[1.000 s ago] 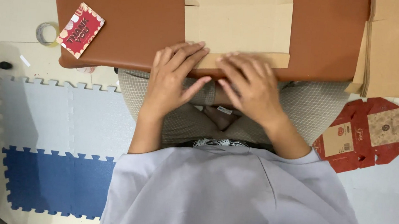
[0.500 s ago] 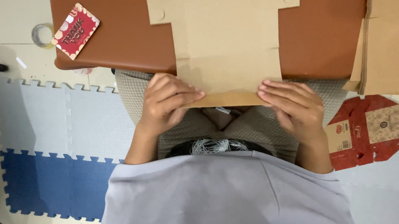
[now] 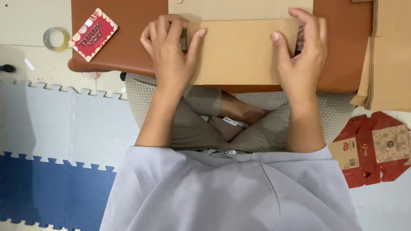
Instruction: The person folds and assembles a flat cardboard box on a table. They fold the side flaps and tuck the tabs into slots to form the box structure. Finally, they place a small red thank you card inside the assembled box.
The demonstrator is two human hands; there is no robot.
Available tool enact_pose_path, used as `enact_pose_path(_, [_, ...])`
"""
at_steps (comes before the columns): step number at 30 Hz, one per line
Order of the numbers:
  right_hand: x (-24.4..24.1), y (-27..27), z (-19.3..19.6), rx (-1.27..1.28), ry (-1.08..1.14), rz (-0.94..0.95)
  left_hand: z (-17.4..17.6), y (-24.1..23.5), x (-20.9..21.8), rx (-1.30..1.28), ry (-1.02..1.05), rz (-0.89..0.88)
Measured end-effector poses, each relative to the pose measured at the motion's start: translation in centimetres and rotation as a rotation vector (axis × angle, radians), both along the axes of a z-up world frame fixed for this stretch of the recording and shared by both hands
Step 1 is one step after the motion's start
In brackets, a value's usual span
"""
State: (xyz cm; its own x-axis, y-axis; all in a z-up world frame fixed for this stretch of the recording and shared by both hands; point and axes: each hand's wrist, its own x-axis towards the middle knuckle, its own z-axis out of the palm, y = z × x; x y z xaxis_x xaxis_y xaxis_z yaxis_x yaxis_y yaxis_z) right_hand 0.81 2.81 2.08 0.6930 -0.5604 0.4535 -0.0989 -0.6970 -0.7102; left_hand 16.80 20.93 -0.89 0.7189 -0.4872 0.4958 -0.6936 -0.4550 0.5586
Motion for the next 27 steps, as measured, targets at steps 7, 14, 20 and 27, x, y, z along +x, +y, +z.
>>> enact_pose_path(7, [-3.2,3.1,-4.8,-0.323,0.334,0.017,-0.4,-0.1,0.0,0.142,-0.027,0.040])
enact_pose_path(14, [-1.2,11.4,-6.2,-0.582,0.630,0.216,0.0,-0.3,-0.1,0.128,-0.040,0.019])
enact_pose_path(20, [-1.1,11.1,-5.1,-0.715,0.438,0.260,-0.2,0.0,0.1,0.117,-0.071,0.019])
enact_pose_path(27, [-6.2,6.3,-5.3,-0.527,0.497,0.056,-0.5,0.0,0.1,0.096,-0.057,-0.006])
